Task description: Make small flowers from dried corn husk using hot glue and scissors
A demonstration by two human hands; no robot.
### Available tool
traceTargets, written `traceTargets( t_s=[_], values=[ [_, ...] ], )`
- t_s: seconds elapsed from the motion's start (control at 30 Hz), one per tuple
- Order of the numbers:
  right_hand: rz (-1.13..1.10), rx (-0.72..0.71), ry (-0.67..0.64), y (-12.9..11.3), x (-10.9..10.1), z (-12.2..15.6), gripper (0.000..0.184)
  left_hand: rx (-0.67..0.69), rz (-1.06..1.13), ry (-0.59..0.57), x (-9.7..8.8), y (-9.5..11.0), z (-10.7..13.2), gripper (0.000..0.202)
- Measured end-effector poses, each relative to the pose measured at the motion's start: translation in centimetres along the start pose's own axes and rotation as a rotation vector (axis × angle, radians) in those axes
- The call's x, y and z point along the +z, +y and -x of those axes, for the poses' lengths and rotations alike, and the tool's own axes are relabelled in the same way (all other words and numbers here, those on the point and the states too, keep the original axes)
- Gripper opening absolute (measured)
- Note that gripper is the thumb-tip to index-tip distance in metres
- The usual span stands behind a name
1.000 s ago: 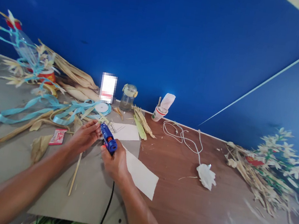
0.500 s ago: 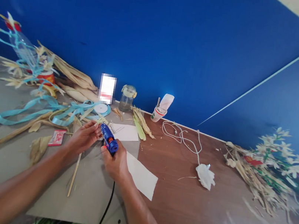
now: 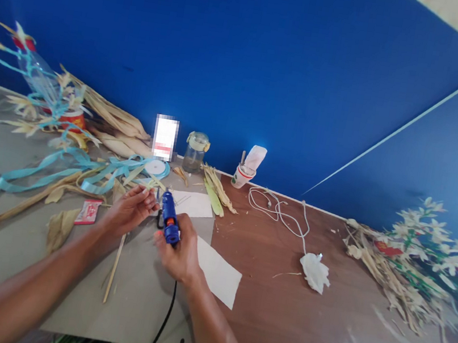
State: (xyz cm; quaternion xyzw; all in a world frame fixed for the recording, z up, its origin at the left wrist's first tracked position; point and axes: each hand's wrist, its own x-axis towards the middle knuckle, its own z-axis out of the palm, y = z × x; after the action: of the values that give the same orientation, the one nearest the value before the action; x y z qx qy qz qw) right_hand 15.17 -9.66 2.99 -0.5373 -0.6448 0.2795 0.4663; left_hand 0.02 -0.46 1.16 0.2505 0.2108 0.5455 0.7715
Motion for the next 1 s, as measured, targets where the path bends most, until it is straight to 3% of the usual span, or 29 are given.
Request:
traceTargets(
  t_s=[0.17, 0.33, 0.5, 0.6, 0.7, 0.83, 1.0],
  values=[
    [0.397, -0.034, 0.129, 1.0, -0.2, -0.6, 0.017, -0.006, -0.053, -0.067, 0.0, 0.4, 0.2, 0.014],
    [0.747, 0.043, 0.02, 2.5, 0.5, -1.1, 0.027, -0.012, -0.066, -0.155, 0.0, 0.2, 0.4, 0.014],
    [0.838, 0.106, -0.072, 3.5, 0.5, -0.8, 0.035, 0.005, -0.068, -0.143, 0.5, 0.1, 0.6, 0.022],
    [0.785, 0.116, 0.001, 3.3, 0.2, -0.7, 0.034, 0.018, -0.093, -0.118, 0.6, 0.1, 0.7, 0.025],
    [0.526, 0.018, 0.134, 2.1, 0.1, -1.1, 0.029, -0.008, -0.137, -0.09, 0.3, -0.1, 0.7, 0.026],
    [0.104, -0.132, 0.121, 0.1, 0.8, -1.9, 0.031, -0.006, -0.174, -0.072, 0.0, -0.4, 0.7, 0.024],
    [0.006, -0.176, 0.14, -0.9, 2.1, -2.1, 0.035, 0.006, -0.192, -0.109, 0.5, -0.3, 0.9, 0.02]
  ],
)
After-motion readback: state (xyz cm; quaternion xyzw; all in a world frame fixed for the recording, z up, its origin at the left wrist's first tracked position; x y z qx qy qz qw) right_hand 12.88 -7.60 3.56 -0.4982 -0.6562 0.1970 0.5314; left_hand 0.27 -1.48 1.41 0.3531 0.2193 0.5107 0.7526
